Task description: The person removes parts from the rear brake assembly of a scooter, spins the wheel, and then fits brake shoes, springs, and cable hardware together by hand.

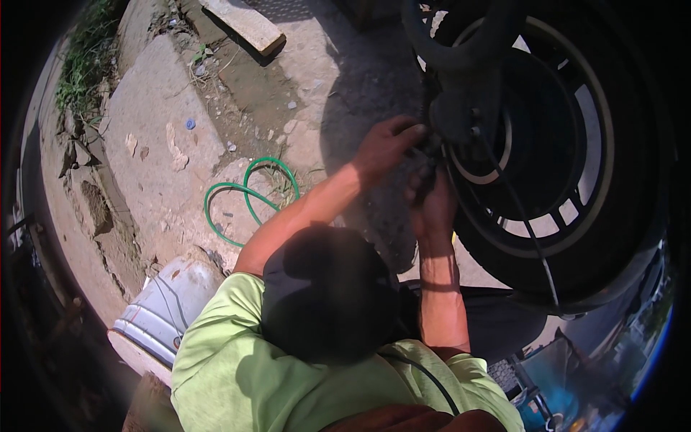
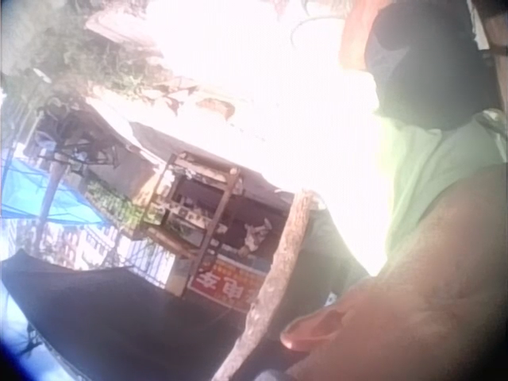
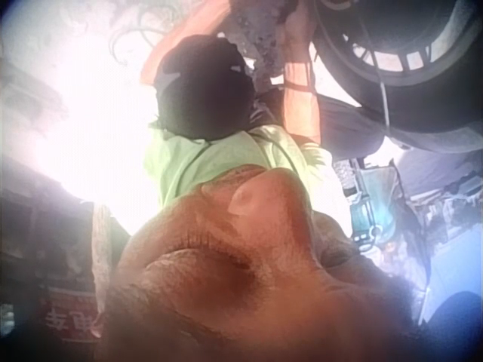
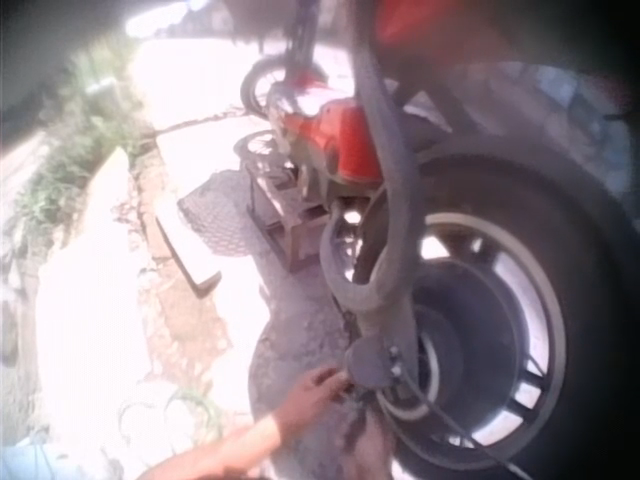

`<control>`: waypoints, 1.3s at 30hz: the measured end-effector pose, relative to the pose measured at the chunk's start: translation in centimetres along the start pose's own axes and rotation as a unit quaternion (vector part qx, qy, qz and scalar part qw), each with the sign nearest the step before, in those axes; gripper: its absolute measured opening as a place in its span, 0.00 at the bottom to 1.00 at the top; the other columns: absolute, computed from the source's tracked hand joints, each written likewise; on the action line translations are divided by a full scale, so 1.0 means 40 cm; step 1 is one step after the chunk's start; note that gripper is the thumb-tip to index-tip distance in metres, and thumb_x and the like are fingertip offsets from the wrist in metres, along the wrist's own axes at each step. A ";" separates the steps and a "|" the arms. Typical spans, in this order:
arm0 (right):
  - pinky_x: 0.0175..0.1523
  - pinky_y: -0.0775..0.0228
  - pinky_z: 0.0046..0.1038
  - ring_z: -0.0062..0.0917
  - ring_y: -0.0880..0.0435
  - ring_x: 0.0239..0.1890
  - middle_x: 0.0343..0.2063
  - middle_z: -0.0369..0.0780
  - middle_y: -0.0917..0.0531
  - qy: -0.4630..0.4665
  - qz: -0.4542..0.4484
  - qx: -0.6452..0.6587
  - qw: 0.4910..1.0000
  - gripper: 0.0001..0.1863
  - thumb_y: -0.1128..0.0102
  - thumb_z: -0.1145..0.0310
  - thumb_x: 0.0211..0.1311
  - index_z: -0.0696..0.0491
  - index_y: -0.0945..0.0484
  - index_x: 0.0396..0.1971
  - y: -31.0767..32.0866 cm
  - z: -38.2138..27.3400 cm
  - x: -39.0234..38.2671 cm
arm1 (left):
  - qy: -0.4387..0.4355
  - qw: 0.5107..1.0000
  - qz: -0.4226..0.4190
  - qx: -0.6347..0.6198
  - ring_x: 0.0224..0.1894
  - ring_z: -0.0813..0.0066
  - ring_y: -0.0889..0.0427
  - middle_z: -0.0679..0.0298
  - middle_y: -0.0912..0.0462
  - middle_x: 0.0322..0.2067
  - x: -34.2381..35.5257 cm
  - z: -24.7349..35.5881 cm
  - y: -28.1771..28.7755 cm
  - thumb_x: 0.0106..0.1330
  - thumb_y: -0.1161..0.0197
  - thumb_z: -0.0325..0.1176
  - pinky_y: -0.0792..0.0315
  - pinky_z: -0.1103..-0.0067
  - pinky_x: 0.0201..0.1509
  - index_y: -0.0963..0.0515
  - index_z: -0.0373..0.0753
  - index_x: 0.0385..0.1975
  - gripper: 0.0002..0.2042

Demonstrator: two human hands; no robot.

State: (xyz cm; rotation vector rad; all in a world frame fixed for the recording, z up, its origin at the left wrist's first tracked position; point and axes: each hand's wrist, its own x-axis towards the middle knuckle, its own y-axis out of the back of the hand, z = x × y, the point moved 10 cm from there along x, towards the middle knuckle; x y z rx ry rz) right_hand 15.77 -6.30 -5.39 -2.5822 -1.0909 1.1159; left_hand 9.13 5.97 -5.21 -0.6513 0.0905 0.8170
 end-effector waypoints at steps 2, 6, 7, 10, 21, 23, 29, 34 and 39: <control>0.25 0.36 0.19 0.16 0.26 0.23 0.27 0.32 0.21 -0.014 -0.079 0.097 0.992 0.13 0.53 0.58 0.78 0.50 0.24 0.45 -0.037 -0.005 -0.008 | -0.020 0.999 0.011 0.029 0.43 0.77 0.19 0.63 0.16 0.42 -0.002 0.005 0.014 0.72 0.37 0.36 0.25 0.78 0.47 0.21 0.36 0.50 0.13; 0.24 0.37 0.20 0.17 0.27 0.22 0.27 0.32 0.21 0.045 0.033 -0.005 0.998 0.13 0.53 0.57 0.78 0.50 0.24 0.42 0.012 -0.018 -0.009 | -0.114 0.991 0.006 0.072 0.44 0.77 0.19 0.62 0.15 0.42 -0.022 0.051 0.021 0.68 0.34 0.31 0.24 0.77 0.50 0.21 0.34 0.51 0.14; 0.24 0.37 0.21 0.17 0.27 0.22 0.27 0.32 0.22 0.055 0.031 -0.015 0.998 0.13 0.53 0.57 0.78 0.50 0.24 0.42 0.007 -0.021 -0.008 | -0.106 0.991 -0.028 0.082 0.44 0.77 0.19 0.62 0.15 0.42 -0.025 0.052 0.008 0.68 0.33 0.30 0.24 0.77 0.51 0.21 0.34 0.51 0.15; 0.25 0.37 0.21 0.18 0.27 0.22 0.26 0.32 0.22 0.046 0.028 0.013 0.998 0.14 0.54 0.56 0.79 0.50 0.24 0.41 -0.021 -0.028 -0.015 | -0.010 0.995 -0.097 -0.016 0.44 0.78 0.18 0.63 0.15 0.41 -0.016 -0.017 -0.021 0.67 0.33 0.30 0.24 0.78 0.50 0.21 0.32 0.52 0.16; 0.29 0.34 0.21 0.19 0.25 0.24 0.27 0.33 0.22 0.071 0.044 -0.044 0.995 0.14 0.53 0.56 0.77 0.51 0.24 0.40 -0.007 -0.047 -0.025 | -0.149 0.969 0.004 0.197 0.55 0.63 0.22 0.52 0.24 0.57 -0.042 0.066 0.011 0.57 0.24 0.38 0.26 0.70 0.58 0.27 0.33 0.60 0.32; 0.30 0.33 0.21 0.19 0.25 0.25 0.27 0.33 0.22 0.100 0.058 -0.045 0.992 0.13 0.51 0.58 0.76 0.51 0.24 0.42 -0.002 -0.050 -0.025 | -0.230 0.917 0.056 0.321 0.61 0.55 0.25 0.48 0.30 0.64 -0.064 0.139 0.012 0.53 0.22 0.41 0.28 0.66 0.63 0.31 0.34 0.64 0.39; 0.31 0.33 0.22 0.18 0.25 0.27 0.29 0.32 0.22 0.083 0.027 -0.042 0.995 0.12 0.51 0.60 0.76 0.51 0.24 0.45 -0.006 -0.035 -0.020 | -0.393 0.808 0.037 0.438 0.70 0.40 0.40 0.43 0.42 0.70 -0.057 0.270 -0.055 0.41 0.18 0.51 0.39 0.58 0.71 0.42 0.36 0.71 0.56; 0.31 0.34 0.21 0.16 0.26 0.29 0.31 0.31 0.23 0.074 0.017 -0.021 0.997 0.12 0.51 0.60 0.76 0.50 0.24 0.46 -0.014 -0.031 -0.014 | -0.438 0.757 0.010 0.485 0.68 0.37 0.38 0.38 0.42 0.69 -0.042 0.290 -0.058 0.39 0.18 0.56 0.41 0.54 0.71 0.41 0.34 0.70 0.58; 0.31 0.34 0.21 0.15 0.26 0.30 0.32 0.31 0.23 0.066 0.052 -0.028 0.996 0.11 0.51 0.60 0.76 0.50 0.25 0.46 -0.003 -0.031 -0.020 | -0.442 0.760 -0.021 0.476 0.68 0.36 0.37 0.37 0.41 0.67 -0.020 0.278 -0.066 0.39 0.19 0.57 0.37 0.56 0.70 0.39 0.32 0.67 0.56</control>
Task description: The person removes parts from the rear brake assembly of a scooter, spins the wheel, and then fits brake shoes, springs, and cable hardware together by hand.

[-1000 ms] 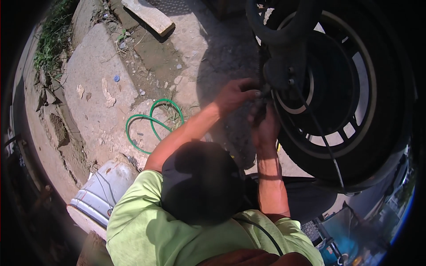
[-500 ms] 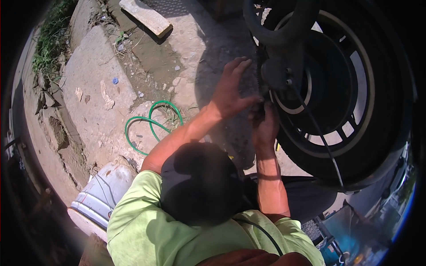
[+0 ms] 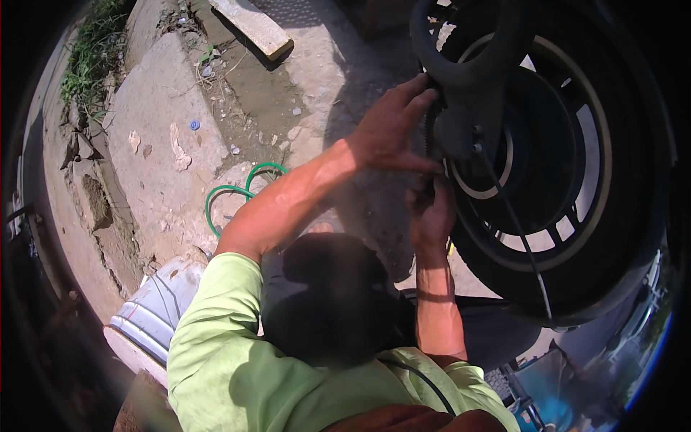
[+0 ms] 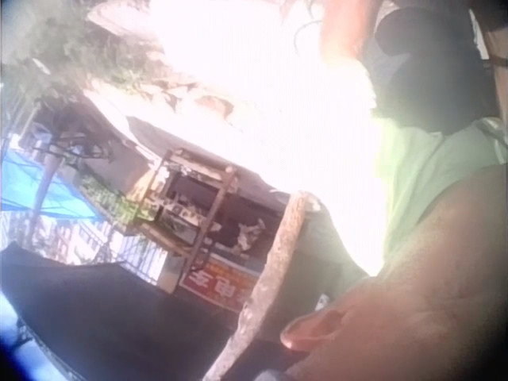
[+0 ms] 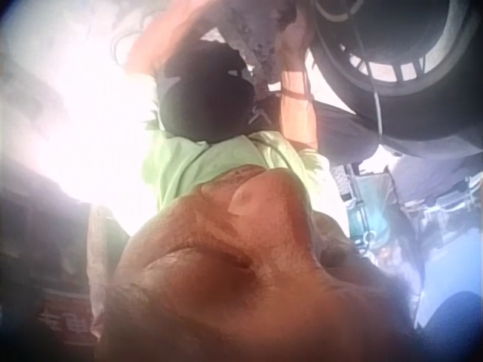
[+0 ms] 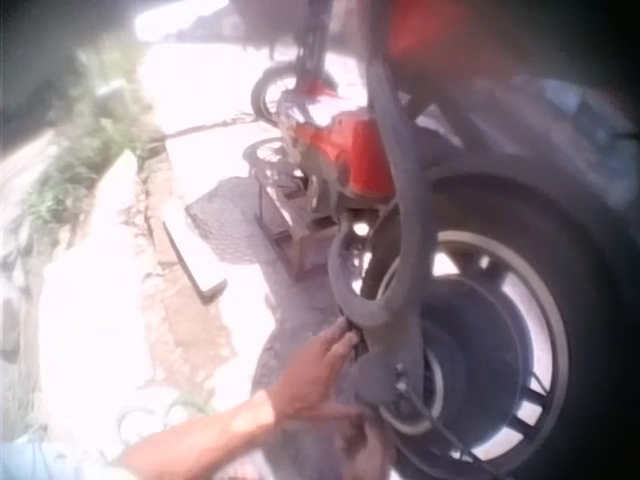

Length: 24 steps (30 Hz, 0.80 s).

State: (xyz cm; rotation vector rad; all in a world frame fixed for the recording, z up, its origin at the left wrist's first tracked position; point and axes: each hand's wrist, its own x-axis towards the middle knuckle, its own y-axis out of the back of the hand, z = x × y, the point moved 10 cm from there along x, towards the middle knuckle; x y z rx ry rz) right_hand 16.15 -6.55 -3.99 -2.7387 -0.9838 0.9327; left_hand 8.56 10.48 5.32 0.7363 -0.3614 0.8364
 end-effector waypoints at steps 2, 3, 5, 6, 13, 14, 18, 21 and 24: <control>0.31 0.34 0.22 0.15 0.26 0.30 0.32 0.31 0.23 0.004 -0.022 -0.008 1.000 0.11 0.52 0.60 0.76 0.50 0.25 0.46 -0.017 -0.011 -0.008 | -0.014 1.000 0.004 -0.011 0.67 0.36 0.37 0.36 0.40 0.67 -0.002 0.003 0.000 0.39 0.19 0.57 0.36 0.57 0.70 0.38 0.32 0.66 0.55; 0.31 0.34 0.22 0.15 0.26 0.30 0.32 0.31 0.23 0.003 -0.021 -0.008 1.000 0.11 0.52 0.60 0.76 0.50 0.25 0.46 -0.014 -0.006 -0.007 | -0.015 1.000 0.002 -0.015 0.67 0.36 0.37 0.37 0.40 0.67 -0.003 0.002 -0.003 0.40 0.19 0.56 0.35 0.58 0.69 0.37 0.32 0.65 0.54; 0.30 0.35 0.22 0.15 0.27 0.29 0.31 0.30 0.24 0.030 -0.038 -0.015 0.999 0.12 0.53 0.59 0.77 0.49 0.25 0.45 -0.019 -0.013 0.003 | -0.019 1.000 -0.003 -0.023 0.67 0.36 0.36 0.37 0.40 0.66 0.001 -0.001 -0.010 0.41 0.18 0.55 0.34 0.58 0.69 0.36 0.32 0.64 0.52; 0.30 0.35 0.22 0.15 0.27 0.29 0.31 0.30 0.24 0.032 -0.035 -0.014 0.999 0.12 0.53 0.59 0.77 0.49 0.25 0.45 -0.019 -0.015 0.006 | -0.032 0.999 -0.002 -0.023 0.67 0.36 0.36 0.37 0.40 0.67 0.001 0.001 -0.008 0.42 0.18 0.54 0.34 0.59 0.69 0.35 0.32 0.64 0.50; 0.27 0.39 0.21 0.15 0.31 0.26 0.29 0.30 0.26 -0.040 -0.040 0.048 0.997 0.13 0.54 0.56 0.78 0.48 0.26 0.45 -0.026 0.021 0.011 | -0.062 0.998 -0.006 -0.014 0.66 0.39 0.35 0.38 0.41 0.67 -0.002 0.010 -0.003 0.45 0.19 0.51 0.31 0.60 0.67 0.31 0.34 0.61 0.45; 0.26 0.39 0.22 0.15 0.31 0.25 0.29 0.30 0.26 -0.043 -0.062 0.067 0.995 0.13 0.54 0.55 0.78 0.48 0.26 0.45 -0.035 0.021 0.010 | -0.063 0.998 -0.007 -0.015 0.66 0.39 0.35 0.38 0.41 0.67 -0.001 0.011 -0.004 0.45 0.19 0.51 0.31 0.60 0.67 0.31 0.34 0.61 0.45; 0.25 0.39 0.22 0.16 0.30 0.24 0.30 0.31 0.25 0.045 -0.006 -0.069 0.997 0.14 0.54 0.53 0.78 0.48 0.26 0.43 -0.011 -0.011 0.016 | -0.061 0.998 -0.004 -0.021 0.66 0.38 0.35 0.38 0.41 0.66 0.003 0.015 -0.004 0.45 0.19 0.50 0.32 0.59 0.67 0.31 0.34 0.60 0.44; 0.24 0.39 0.22 0.16 0.28 0.24 0.30 0.31 0.23 -0.098 0.013 0.058 0.993 0.15 0.53 0.52 0.78 0.48 0.26 0.41 0.016 0.063 0.028 | -0.064 0.998 -0.004 -0.022 0.66 0.37 0.35 0.38 0.41 0.66 0.007 0.020 0.002 0.45 0.19 0.50 0.32 0.59 0.67 0.31 0.33 0.60 0.44; 0.25 0.38 0.22 0.17 0.27 0.22 0.27 0.31 0.23 -0.061 -0.026 0.023 0.998 0.16 0.53 0.51 0.77 0.47 0.25 0.39 -0.028 0.022 0.009 | -0.067 0.997 -0.003 -0.022 0.66 0.36 0.36 0.37 0.41 0.66 0.005 0.018 -0.001 0.45 0.19 0.50 0.32 0.58 0.67 0.31 0.32 0.60 0.44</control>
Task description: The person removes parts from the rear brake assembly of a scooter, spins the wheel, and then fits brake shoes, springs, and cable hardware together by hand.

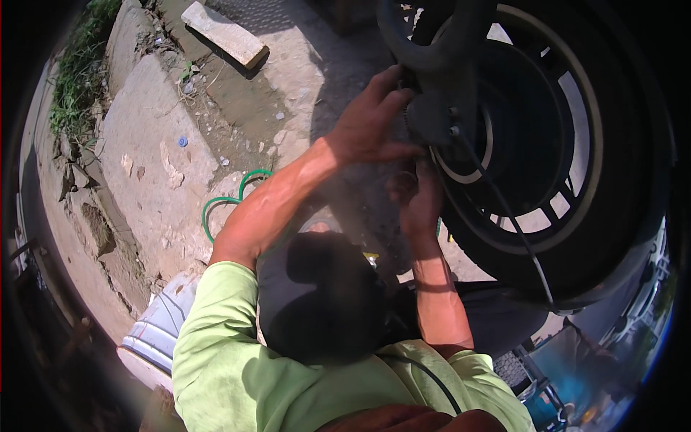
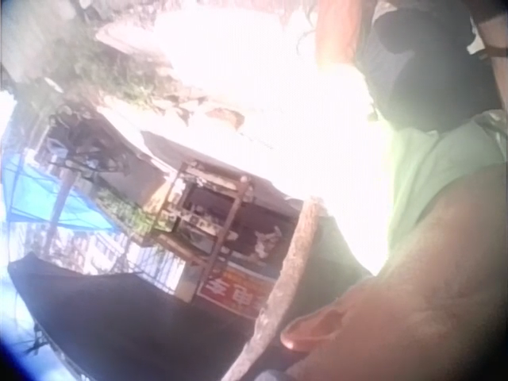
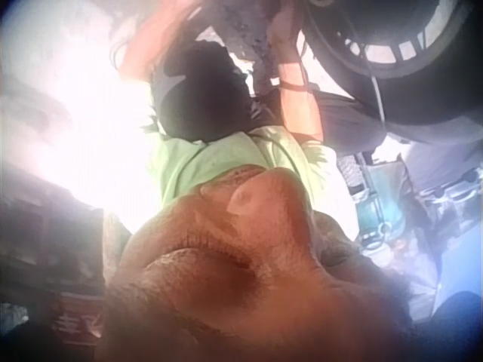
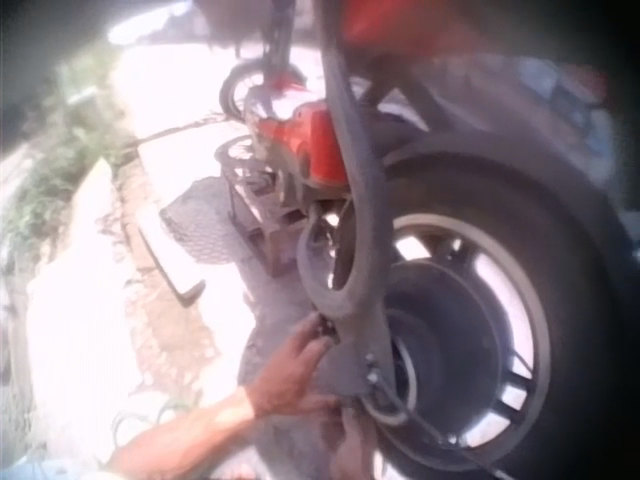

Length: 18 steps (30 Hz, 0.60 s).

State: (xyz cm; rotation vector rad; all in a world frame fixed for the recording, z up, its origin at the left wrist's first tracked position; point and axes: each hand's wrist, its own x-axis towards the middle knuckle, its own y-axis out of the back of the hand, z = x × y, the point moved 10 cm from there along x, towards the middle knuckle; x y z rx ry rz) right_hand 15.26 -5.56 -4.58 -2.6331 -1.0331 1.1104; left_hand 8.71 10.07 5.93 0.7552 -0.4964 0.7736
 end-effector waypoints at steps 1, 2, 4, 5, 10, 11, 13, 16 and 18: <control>0.25 0.38 0.22 0.18 0.27 0.22 0.26 0.31 0.23 0.085 -0.001 -0.108 0.991 0.16 0.53 0.50 0.77 0.47 0.25 0.40 -0.016 -0.043 -0.012 | 0.003 1.000 -0.001 0.002 0.66 0.36 0.36 0.37 0.41 0.66 0.002 0.000 -0.002 0.45 0.18 0.51 0.32 0.58 0.67 0.31 0.32 0.59 0.44; 0.25 0.38 0.23 0.18 0.27 0.21 0.26 0.31 0.22 0.168 -0.001 -0.214 0.962 0.16 0.52 0.50 0.77 0.47 0.24 0.40 -0.033 -0.082 -0.026 | 0.002 1.000 -0.002 0.000 0.66 0.36 0.36 0.37 0.41 0.66 0.002 0.002 -0.003 0.45 0.18 0.51 0.32 0.58 0.67 0.31 0.32 0.59 0.44; 0.26 0.37 0.23 0.19 0.27 0.22 0.25 0.31 0.23 0.078 0.002 -0.092 0.993 0.16 0.53 0.50 0.77 0.47 0.24 0.40 0.005 -0.030 0.013 | 0.021 1.000 -0.012 0.005 0.66 0.36 0.36 0.36 0.41 0.66 0.000 -0.001 -0.005 0.45 0.18 0.51 0.32 0.58 0.67 0.31 0.32 0.59 0.45; 0.26 0.37 0.23 0.19 0.26 0.22 0.25 0.31 0.23 -0.014 0.004 0.031 0.999 0.16 0.53 0.50 0.77 0.47 0.24 0.41 0.016 0.019 0.025 | 0.020 1.000 -0.013 0.003 0.66 0.36 0.36 0.36 0.41 0.66 -0.001 -0.003 -0.007 0.45 0.18 0.51 0.32 0.58 0.67 0.31 0.32 0.59 0.45; 0.26 0.36 0.24 0.20 0.26 0.21 0.24 0.30 0.24 0.008 0.020 -0.009 1.000 0.15 0.53 0.52 0.77 0.47 0.24 0.42 0.004 0.003 0.010 | 0.028 0.999 -0.020 0.010 0.67 0.36 0.36 0.36 0.42 0.67 -0.006 -0.014 -0.010 0.46 0.19 0.51 0.32 0.59 0.67 0.32 0.32 0.60 0.44; 0.26 0.36 0.24 0.20 0.26 0.21 0.23 0.30 0.23 0.101 0.020 -0.079 0.991 0.15 0.53 0.52 0.77 0.46 0.24 0.42 0.003 -0.041 0.007 | 0.028 0.999 -0.020 0.011 0.67 0.36 0.36 0.36 0.42 0.67 -0.004 -0.012 -0.010 0.46 0.19 0.51 0.32 0.59 0.67 0.32 0.32 0.60 0.44; 0.26 0.36 0.24 0.20 0.25 0.22 0.24 0.30 0.23 0.023 0.019 0.005 1.000 0.15 0.53 0.52 0.77 0.46 0.23 0.42 0.021 0.000 0.033 | 0.023 1.000 -0.019 0.011 0.67 0.35 0.36 0.37 0.42 0.67 0.002 -0.004 -0.006 0.46 0.19 0.51 0.32 0.59 0.67 0.32 0.32 0.60 0.44; 0.26 0.36 0.23 0.20 0.25 0.23 0.24 0.29 0.24 -0.077 0.008 0.086 0.993 0.14 0.52 0.52 0.77 0.46 0.23 0.42 0.005 0.038 0.014 | 0.028 0.999 -0.018 0.009 0.67 0.36 0.37 0.37 0.42 0.67 -0.002 -0.009 -0.005 0.46 0.19 0.51 0.32 0.59 0.67 0.32 0.32 0.60 0.44; 0.26 0.35 0.23 0.20 0.25 0.23 0.23 0.29 0.24 -0.099 -0.002 0.083 0.992 0.14 0.52 0.52 0.77 0.46 0.24 0.41 -0.009 0.057 0.001 | 0.029 0.999 -0.020 0.006 0.67 0.36 0.37 0.37 0.43 0.67 -0.003 -0.010 -0.006 0.46 0.19 0.52 0.32 0.58 0.68 0.32 0.32 0.60 0.44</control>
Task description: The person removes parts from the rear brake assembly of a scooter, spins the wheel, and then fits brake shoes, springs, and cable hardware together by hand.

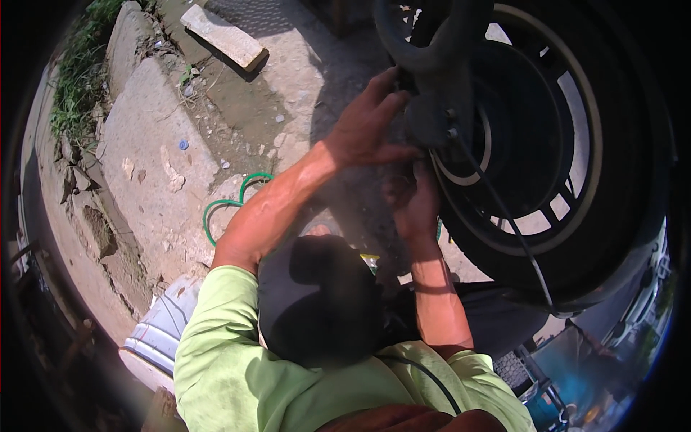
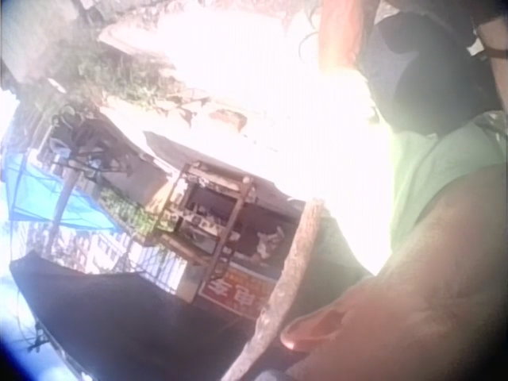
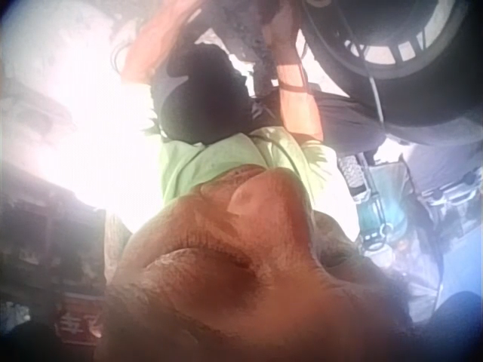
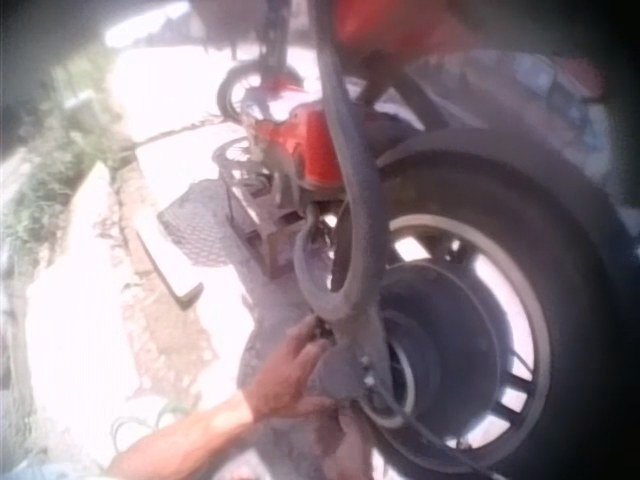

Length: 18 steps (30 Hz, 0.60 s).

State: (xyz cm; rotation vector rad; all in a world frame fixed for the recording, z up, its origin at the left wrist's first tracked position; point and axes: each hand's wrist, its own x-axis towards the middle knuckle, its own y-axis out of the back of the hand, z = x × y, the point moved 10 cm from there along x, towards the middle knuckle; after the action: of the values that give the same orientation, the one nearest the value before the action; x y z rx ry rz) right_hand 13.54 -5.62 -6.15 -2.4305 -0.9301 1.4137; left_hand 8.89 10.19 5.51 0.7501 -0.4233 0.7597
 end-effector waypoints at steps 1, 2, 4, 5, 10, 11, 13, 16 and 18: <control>0.26 0.36 0.23 0.19 0.26 0.23 0.23 0.28 0.24 0.103 0.013 -0.099 0.990 0.14 0.52 0.52 0.77 0.45 0.24 0.41 0.005 -0.038 -0.002 | 0.000 1.000 -0.003 -0.003 0.68 0.36 0.37 0.37 0.43 0.68 0.002 0.003 -0.002 0.46 0.19 0.52 0.33 0.58 0.68 0.31 0.32 0.60 0.44; 0.26 0.36 0.23 0.19 0.26 0.22 0.23 0.28 0.25 0.203 0.026 -0.197 0.959 0.15 0.53 0.51 0.77 0.45 0.23 0.41 -0.002 -0.081 -0.016 | 0.000 1.000 -0.003 -0.002 0.68 0.36 0.37 0.37 0.43 0.68 0.004 0.004 -0.003 0.46 0.19 0.52 0.33 0.58 0.68 0.31 0.32 0.60 0.44; 0.26 0.36 0.22 0.19 0.25 0.23 0.24 0.28 0.24 0.118 -0.015 -0.093 0.989 0.15 0.52 0.51 0.77 0.45 0.24 0.41 -0.006 -0.054 -0.002 | -0.013 0.999 0.026 0.018 0.65 0.38 0.32 0.42 0.40 0.67 0.005 0.012 0.008 0.40 0.16 0.47 0.29 0.58 0.65 0.31 0.37 0.61 0.46; 0.26 0.36 0.22 0.19 0.24 0.24 0.25 0.29 0.23 0.030 -0.055 0.012 0.998 0.14 0.52 0.52 0.77 0.46 0.24 0.41 -0.019 -0.021 0.002 | -0.013 0.999 0.026 0.018 0.65 0.38 0.32 0.42 0.40 0.67 0.003 0.010 0.010 0.40 0.16 0.47 0.29 0.58 0.65 0.31 0.37 0.61 0.46; 0.26 0.35 0.23 0.19 0.25 0.23 0.25 0.30 0.21 0.054 -0.066 0.010 0.996 0.16 0.53 0.51 0.77 0.46 0.23 0.41 -0.043 -0.041 -0.014 | -0.010 1.000 0.001 -0.007 0.67 0.36 0.37 0.37 0.43 0.68 0.000 0.001 0.000 0.46 0.19 0.51 0.33 0.58 0.69 0.31 0.33 0.59 0.43; 0.26 0.36 0.23 0.19 0.25 0.23 0.25 0.31 0.21 0.144 0.033 -0.060 0.987 0.17 0.55 0.50 0.77 0.46 0.23 0.40 -0.009 -0.079 -0.024 | -0.009 1.000 0.001 -0.006 0.67 0.36 0.37 0.37 0.43 0.68 0.001 0.001 -0.001 0.46 0.19 0.51 0.33 0.58 0.69 0.31 0.33 0.59 0.43; 0.26 0.36 0.23 0.19 0.25 0.23 0.25 0.31 0.21 0.134 0.012 -0.074 0.988 0.19 0.57 0.48 0.77 0.46 0.23 0.41 0.009 -0.065 -0.001 | -0.016 1.000 0.008 -0.004 0.67 0.36 0.37 0.37 0.43 0.68 0.004 0.006 0.002 0.46 0.19 0.52 0.33 0.58 0.68 0.30 0.33 0.59 0.43; 0.27 0.35 0.24 0.20 0.24 0.23 0.25 0.32 0.20 0.070 -0.028 -0.054 0.996 0.23 0.60 0.45 0.77 0.47 0.22 0.42 0.016 -0.039 0.006 | -0.012 1.000 0.007 -0.002 0.67 0.36 0.37 0.37 0.43 0.68 0.004 0.007 0.005 0.47 0.20 0.52 0.34 0.58 0.69 0.30 0.33 0.59 0.43; 0.28 0.34 0.24 0.21 0.24 0.24 0.24 0.32 0.20 0.015 -0.048 -0.019 0.999 0.25 0.61 0.43 0.77 0.49 0.22 0.42 0.002 -0.016 -0.004 | -0.004 1.000 0.004 -0.011 0.67 0.36 0.37 0.37 0.43 0.68 0.002 0.003 -0.001 0.47 0.20 0.52 0.34 0.58 0.69 0.30 0.33 0.59 0.43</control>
State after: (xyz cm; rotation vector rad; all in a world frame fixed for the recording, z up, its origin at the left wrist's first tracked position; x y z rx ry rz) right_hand 14.06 -5.69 -5.75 -2.3931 -1.0609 1.3347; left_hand 8.95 10.12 5.62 0.7323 -0.4413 0.7589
